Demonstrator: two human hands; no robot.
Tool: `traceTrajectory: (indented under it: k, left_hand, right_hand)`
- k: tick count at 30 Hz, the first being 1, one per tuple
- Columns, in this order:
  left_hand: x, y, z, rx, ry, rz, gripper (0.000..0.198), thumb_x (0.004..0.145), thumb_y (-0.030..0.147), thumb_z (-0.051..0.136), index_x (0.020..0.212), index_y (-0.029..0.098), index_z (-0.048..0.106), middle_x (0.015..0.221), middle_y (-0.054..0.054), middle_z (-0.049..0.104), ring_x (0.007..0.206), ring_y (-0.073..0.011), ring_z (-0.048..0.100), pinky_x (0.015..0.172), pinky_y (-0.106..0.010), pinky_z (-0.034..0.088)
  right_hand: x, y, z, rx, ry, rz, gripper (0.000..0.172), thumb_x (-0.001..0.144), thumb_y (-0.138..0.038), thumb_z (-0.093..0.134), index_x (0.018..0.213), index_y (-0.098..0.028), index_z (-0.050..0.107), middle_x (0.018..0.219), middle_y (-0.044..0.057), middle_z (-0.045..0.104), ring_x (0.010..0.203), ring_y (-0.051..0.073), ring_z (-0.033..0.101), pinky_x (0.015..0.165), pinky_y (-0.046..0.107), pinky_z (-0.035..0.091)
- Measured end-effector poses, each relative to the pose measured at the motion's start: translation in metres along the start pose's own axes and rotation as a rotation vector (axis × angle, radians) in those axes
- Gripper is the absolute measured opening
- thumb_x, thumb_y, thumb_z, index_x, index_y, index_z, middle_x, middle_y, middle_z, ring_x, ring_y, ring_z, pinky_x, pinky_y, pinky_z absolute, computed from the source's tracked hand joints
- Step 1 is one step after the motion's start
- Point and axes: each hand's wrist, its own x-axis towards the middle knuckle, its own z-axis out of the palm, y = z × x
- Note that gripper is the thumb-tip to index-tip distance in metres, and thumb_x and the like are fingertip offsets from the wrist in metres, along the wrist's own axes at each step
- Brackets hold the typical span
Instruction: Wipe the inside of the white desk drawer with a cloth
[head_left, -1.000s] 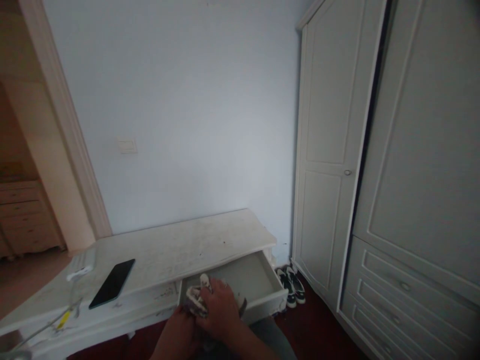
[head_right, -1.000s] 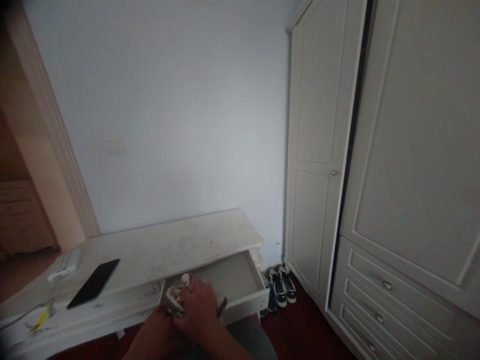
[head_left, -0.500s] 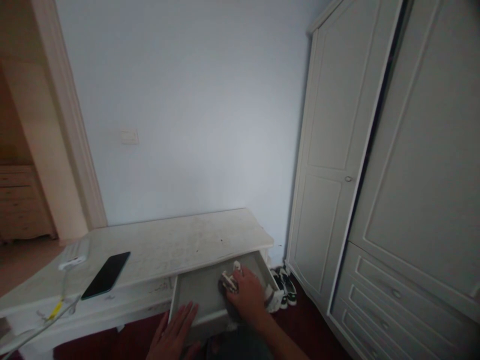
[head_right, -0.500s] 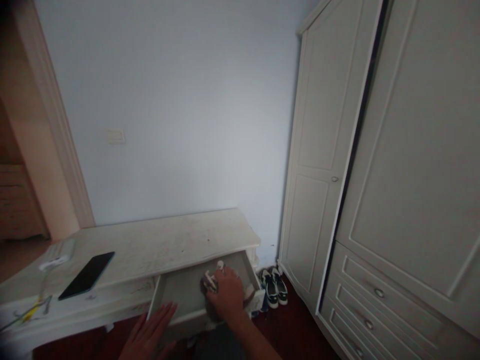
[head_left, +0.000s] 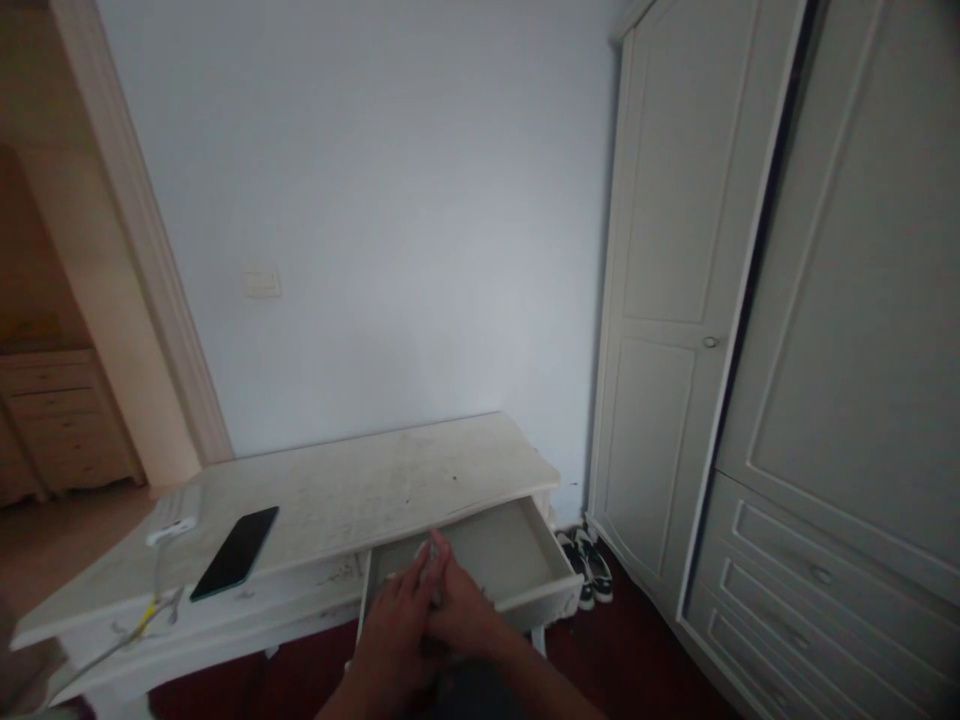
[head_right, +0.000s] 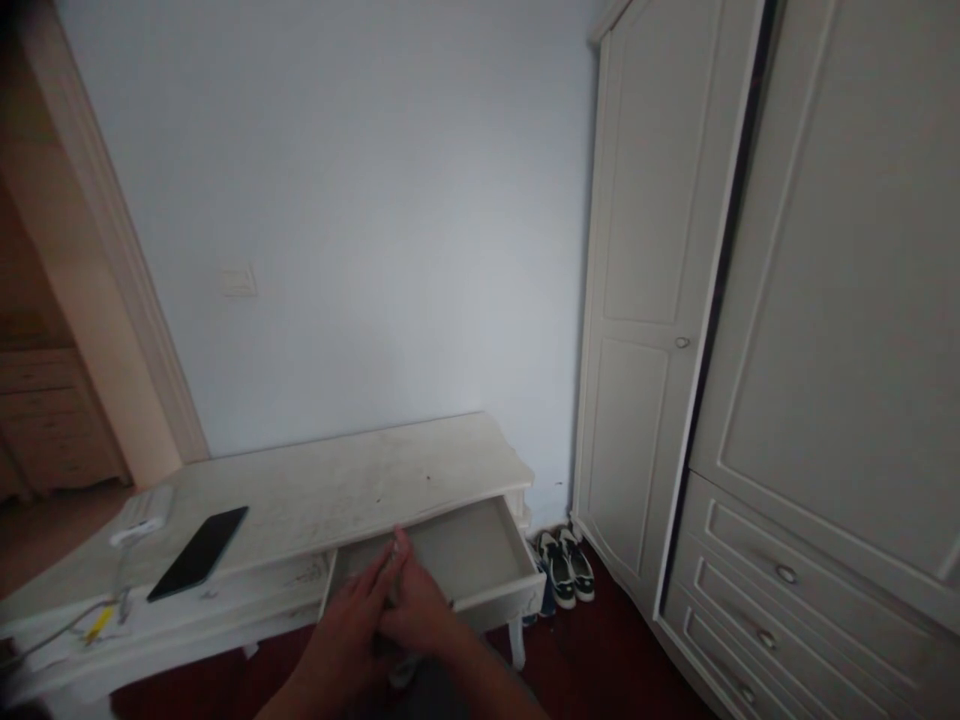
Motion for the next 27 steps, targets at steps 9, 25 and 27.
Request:
traceTrajectory:
  k: [9, 25, 27]
  left_hand:
    - [-0.002, -0.005, 0.004, -0.077, 0.006, -0.008, 0.072, 0.082, 0.038, 0.081, 0.151, 0.038, 0.064, 0.154, -0.013, 0.069, 0.137, -0.0375, 0.068, 0.117, -0.050, 0.054]
    - [-0.049, -0.062, 0.013, -0.306, 0.494, -0.414, 0.077, 0.078, 0.047, 0.060, 0.148, 0.017, 0.054, 0.146, -0.020, 0.066, 0.135, -0.0390, 0.066, 0.118, -0.051, 0.053]
    - [-0.034, -0.075, 0.007, -0.346, 0.489, -0.438, 0.075, 0.080, 0.051, 0.058, 0.146, 0.014, 0.053, 0.138, -0.020, 0.071, 0.130, -0.0380, 0.069, 0.114, -0.050, 0.056]
  right_hand:
    - [-0.044, 0.033, -0.082, -0.378, -0.024, 0.045, 0.061, 0.089, -0.048, 0.080, 0.145, -0.026, 0.067, 0.145, 0.012, 0.071, 0.137, 0.033, 0.064, 0.118, 0.045, 0.048]
    - [-0.059, 0.061, -0.104, -0.743, 0.098, 0.194, 0.029, 0.110, -0.039, 0.051, 0.111, -0.025, 0.076, 0.118, 0.009, 0.079, 0.115, 0.028, 0.074, 0.096, 0.038, 0.053]
    - [-0.060, 0.063, -0.104, -0.750, 0.099, 0.185, 0.030, 0.111, -0.038, 0.049, 0.108, -0.024, 0.076, 0.114, 0.009, 0.080, 0.110, 0.027, 0.075, 0.092, 0.037, 0.052]
